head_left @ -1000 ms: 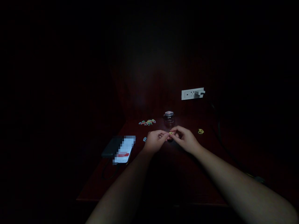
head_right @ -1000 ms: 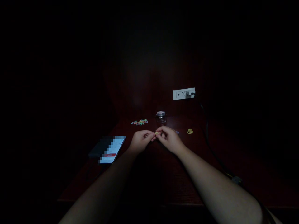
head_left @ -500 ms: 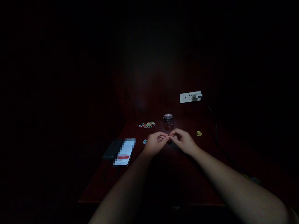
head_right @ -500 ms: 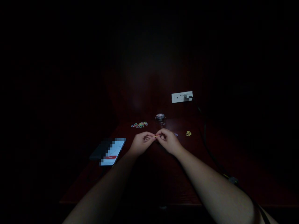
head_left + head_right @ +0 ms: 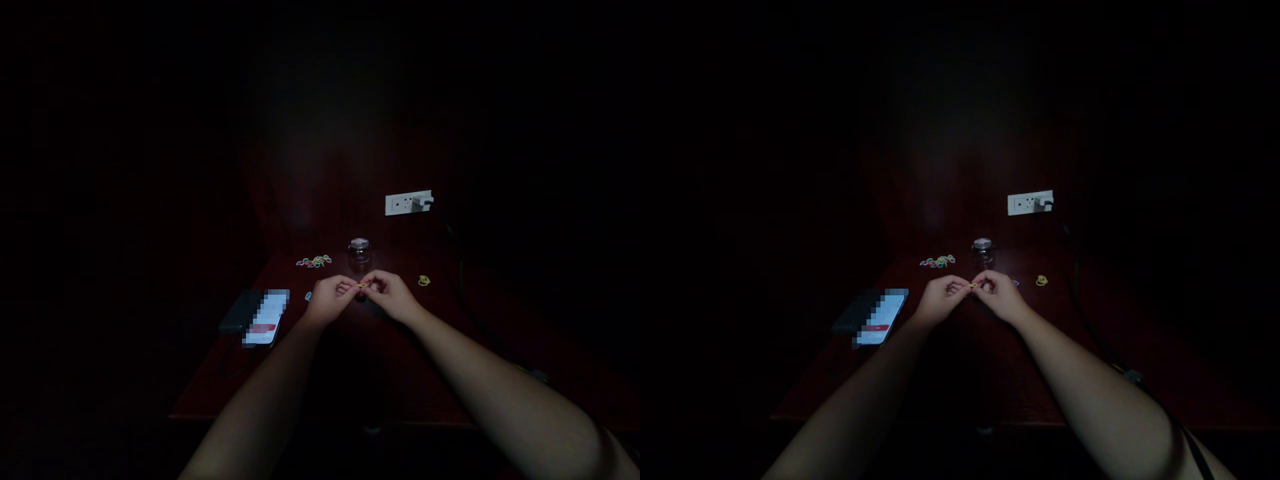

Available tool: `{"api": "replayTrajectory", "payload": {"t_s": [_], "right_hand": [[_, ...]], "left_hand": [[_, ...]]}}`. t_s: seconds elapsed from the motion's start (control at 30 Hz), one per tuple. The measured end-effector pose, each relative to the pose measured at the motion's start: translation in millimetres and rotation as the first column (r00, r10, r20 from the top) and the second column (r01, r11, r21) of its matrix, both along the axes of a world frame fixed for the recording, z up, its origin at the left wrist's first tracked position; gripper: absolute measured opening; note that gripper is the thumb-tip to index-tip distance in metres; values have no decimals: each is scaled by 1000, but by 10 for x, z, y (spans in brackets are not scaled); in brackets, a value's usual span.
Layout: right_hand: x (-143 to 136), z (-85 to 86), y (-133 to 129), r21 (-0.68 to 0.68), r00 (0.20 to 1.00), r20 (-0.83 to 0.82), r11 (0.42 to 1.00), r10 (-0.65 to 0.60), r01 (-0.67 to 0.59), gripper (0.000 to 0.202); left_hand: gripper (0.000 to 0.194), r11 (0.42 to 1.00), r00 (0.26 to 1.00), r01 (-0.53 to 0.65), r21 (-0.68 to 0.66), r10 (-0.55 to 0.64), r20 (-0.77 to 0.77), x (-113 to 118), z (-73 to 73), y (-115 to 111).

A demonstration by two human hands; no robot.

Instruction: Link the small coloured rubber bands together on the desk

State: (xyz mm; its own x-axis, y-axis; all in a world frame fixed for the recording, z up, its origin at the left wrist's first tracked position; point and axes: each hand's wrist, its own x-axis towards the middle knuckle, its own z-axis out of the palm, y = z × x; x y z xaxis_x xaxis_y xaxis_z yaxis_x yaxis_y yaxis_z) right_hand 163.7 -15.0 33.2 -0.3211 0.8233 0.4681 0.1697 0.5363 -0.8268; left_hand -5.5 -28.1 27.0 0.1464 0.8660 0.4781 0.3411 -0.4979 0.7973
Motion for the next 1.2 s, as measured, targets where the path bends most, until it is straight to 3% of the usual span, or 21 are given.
{"api": "replayTrajectory", "payload": {"t_s": [0.37,0.73,1.1,1.2], "right_hand": [[10,-38,38,-4,999,-20,999,38,-38,22],[14,-159,139,-189,992,-101,977,80,-98,25],[50,-173,72,-301,960,-225,925,169,-233,24],[66,-194,50,-368,944,-267,884,196,-287,27]], "left_hand": [[25,1000,1000,6,-4,-6,-15,-9,11,-16],[23,1000,998,18,-12,-18,-56,-15,-47,2],[18,993,989,113,-32,-115,-89,8,-38,-59],[17,993,990,115,-39,-118,-77,40,-44,-90]]}}
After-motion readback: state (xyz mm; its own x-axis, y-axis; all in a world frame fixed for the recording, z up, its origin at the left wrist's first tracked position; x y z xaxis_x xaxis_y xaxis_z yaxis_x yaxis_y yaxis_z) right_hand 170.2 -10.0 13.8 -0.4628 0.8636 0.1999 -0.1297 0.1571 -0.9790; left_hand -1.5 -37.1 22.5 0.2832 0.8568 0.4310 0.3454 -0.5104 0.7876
